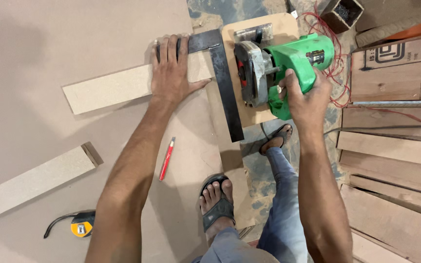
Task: The person measures and marks wooden planks with a pencil and tape measure, then uses a circular saw to cut the planks. The person also fits a small wooden piece into a cabinet frame.
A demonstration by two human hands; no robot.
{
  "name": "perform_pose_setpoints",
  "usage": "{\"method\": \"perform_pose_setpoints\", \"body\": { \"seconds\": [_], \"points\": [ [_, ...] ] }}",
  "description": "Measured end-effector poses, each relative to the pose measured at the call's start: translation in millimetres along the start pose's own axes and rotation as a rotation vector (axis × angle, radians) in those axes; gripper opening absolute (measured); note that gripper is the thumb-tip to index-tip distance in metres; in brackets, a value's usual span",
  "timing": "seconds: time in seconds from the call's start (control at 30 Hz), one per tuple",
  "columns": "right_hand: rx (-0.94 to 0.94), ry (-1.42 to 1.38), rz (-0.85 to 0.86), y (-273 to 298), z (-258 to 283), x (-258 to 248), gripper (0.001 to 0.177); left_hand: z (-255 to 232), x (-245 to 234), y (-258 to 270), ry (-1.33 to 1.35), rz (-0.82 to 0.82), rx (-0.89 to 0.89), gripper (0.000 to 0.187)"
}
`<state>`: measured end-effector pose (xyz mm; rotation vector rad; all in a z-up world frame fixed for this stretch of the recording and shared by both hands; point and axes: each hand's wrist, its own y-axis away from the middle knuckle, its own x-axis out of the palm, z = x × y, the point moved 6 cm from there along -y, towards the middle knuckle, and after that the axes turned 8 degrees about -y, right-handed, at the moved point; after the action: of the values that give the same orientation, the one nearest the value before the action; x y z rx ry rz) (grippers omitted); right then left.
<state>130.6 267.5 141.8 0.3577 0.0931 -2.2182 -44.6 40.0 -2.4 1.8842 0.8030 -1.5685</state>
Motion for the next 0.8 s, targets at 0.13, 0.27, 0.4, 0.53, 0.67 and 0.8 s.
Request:
{"method": "perform_pose_setpoints", "body": {
  "seconds": [0.13,0.27,0.4,0.53,0.67,0.8],
  "points": [
    [0.004,-0.01,-0.01,-1,-2,0,0.015,-1,-3,1,0.0,-0.025,0.004,0.135],
    [-0.009,0.016,-0.008,-5,-1,1,0.015,-2,-6,0,-0.002,0.004,-0.004,0.132],
    [-0.024,0.07,-0.023,-8,-1,0,0.016,-2,-14,1,-0.006,-0.004,-0.015,0.128],
    [-0.032,0.083,-0.03,-12,-1,2,0.017,-4,-20,2,-0.017,-0.031,0.009,0.125],
    [-0.023,0.041,-0.03,-16,-1,5,0.018,-5,-22,2,-0.004,-0.05,0.008,0.125],
    [-0.015,0.042,-0.035,-20,1,6,0.018,-5,-23,4,0.001,-0.05,0.004,0.125]
  ]
}}
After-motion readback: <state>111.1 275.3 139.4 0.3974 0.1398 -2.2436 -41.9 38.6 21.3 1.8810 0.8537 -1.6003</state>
